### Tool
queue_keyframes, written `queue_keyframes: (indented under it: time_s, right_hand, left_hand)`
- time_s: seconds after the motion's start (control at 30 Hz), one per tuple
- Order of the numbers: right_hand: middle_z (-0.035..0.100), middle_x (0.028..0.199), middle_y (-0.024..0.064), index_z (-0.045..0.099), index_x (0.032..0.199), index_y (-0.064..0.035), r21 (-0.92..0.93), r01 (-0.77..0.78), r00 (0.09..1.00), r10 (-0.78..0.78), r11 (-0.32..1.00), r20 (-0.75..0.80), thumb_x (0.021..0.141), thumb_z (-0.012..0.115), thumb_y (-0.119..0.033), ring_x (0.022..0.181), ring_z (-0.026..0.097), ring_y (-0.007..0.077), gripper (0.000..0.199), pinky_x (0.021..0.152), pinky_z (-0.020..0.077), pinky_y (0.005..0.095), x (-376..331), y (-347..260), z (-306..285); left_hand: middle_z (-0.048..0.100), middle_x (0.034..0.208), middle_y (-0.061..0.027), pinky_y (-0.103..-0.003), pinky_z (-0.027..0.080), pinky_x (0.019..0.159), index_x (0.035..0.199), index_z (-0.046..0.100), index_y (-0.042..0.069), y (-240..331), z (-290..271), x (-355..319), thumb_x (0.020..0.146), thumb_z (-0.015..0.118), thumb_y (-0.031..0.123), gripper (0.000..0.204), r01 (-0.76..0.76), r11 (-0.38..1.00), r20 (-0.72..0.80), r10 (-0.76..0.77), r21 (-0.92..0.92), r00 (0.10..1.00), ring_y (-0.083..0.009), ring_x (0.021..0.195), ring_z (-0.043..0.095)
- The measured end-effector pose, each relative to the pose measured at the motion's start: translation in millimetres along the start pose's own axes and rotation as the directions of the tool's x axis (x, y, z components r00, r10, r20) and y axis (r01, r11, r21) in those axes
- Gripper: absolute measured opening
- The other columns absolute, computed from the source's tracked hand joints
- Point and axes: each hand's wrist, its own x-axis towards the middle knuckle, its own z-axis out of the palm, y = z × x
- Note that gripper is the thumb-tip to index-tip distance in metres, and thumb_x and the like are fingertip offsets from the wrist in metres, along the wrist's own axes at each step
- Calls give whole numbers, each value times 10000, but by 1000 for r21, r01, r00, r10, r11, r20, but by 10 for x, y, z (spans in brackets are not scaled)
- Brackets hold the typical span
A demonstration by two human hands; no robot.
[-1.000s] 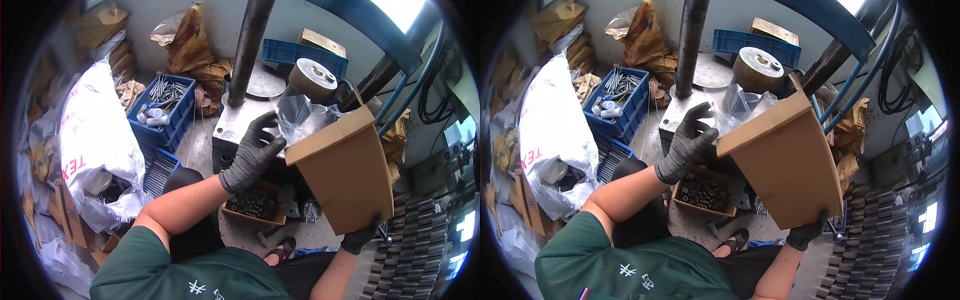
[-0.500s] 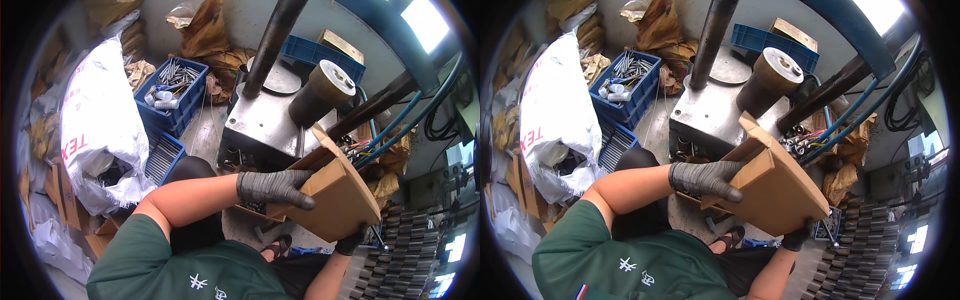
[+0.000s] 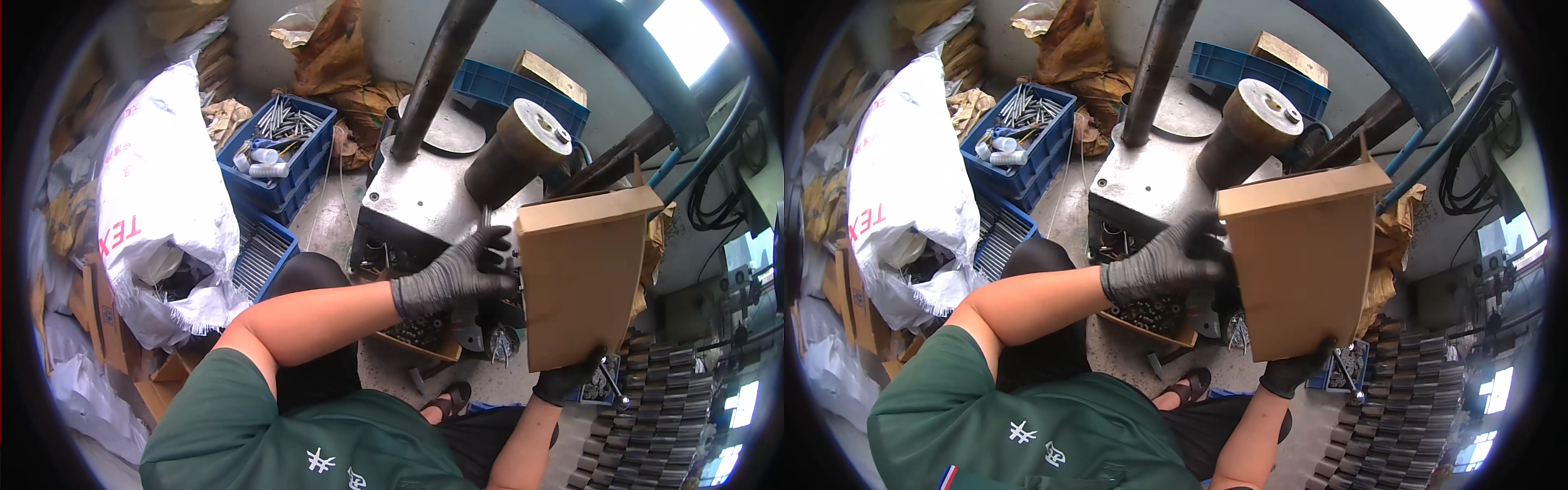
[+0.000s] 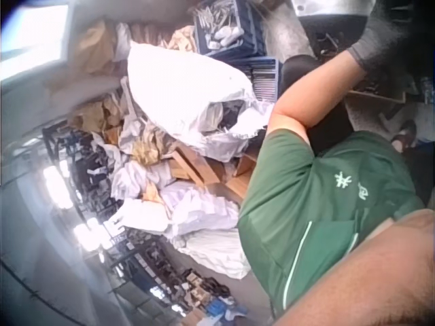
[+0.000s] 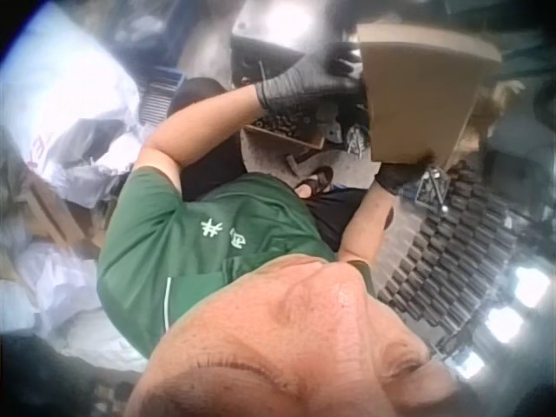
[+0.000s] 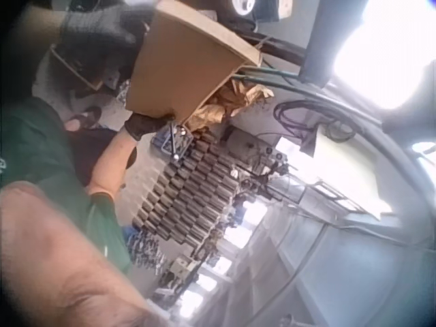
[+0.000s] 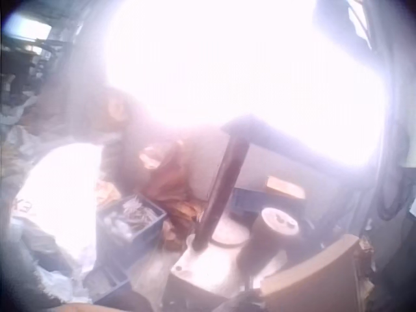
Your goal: The person is assembling metal components (discs and rods) using a manual press machine in a factory setting.
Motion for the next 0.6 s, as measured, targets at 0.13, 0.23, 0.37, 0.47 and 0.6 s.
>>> queue_keyframes:
  time_s: [0.13, 0.23, 0.37, 0.47, 0.6]
  right_hand:
    - [480, 1519, 140, 440, 1500, -67, -63, -69, 997, 71, 996, 34, 1000, 609, -425, 1398, 446, 326, 637, 1179, 333, 529, -72, 388, 210]
    - [474, 1525, 132, 440, 1502, -77, -113, -164, 986, 162, 980, -34, 1010, 582, -441, 1401, 445, 323, 629, 1179, 334, 520, -88, 526, 186]
    - [367, 1605, 162, 339, 1561, -7, -497, -42, 987, 115, 867, 116, 1102, 351, -275, 1472, 357, 309, 532, 1229, 293, 472, -23, 457, -82]
    - [560, 1383, 191, 300, 1553, 36, -546, 86, 913, 153, 833, 378, 1063, 472, -356, 1307, 528, 289, 651, 1188, 356, 460, -21, 495, 279]
    - [605, 1319, 181, 360, 1526, 48, -690, 136, 900, 202, 710, 386, 1071, 464, -367, 1220, 585, 292, 625, 1111, 423, 444, -135, 255, 558]
  left_hand:
    - [563, 1404, -125, -389, 468, 1095, 1498, 393, 50, 148, 230, -74, 854, 844, 248, 811, -19, 1000, -32, 18, -19, 999, -205, 1292, 543]
    - [615, 1338, -110, -379, 486, 1075, 1438, 461, 15, 413, 123, -139, 847, 836, 189, 721, -61, 952, -55, 46, -300, 997, -192, 1249, 570]
    - [643, 1272, -83, -361, 514, 1028, 1354, 534, -3, 603, 51, -113, 843, 833, 174, 619, -267, 917, -211, 210, -296, 955, -168, 1165, 607]
    - [641, 1246, -93, -380, 538, 991, 1341, 537, 14, 1262, -129, -569, 889, 782, 231, 558, -452, 866, -367, 358, -214, 859, -191, 1152, 627]
    - [619, 1277, -101, -419, 541, 987, 1383, 505, 43, 1561, -792, -1216, 907, 755, 283, 588, -630, 736, -504, 458, -247, 732, -254, 1177, 628]
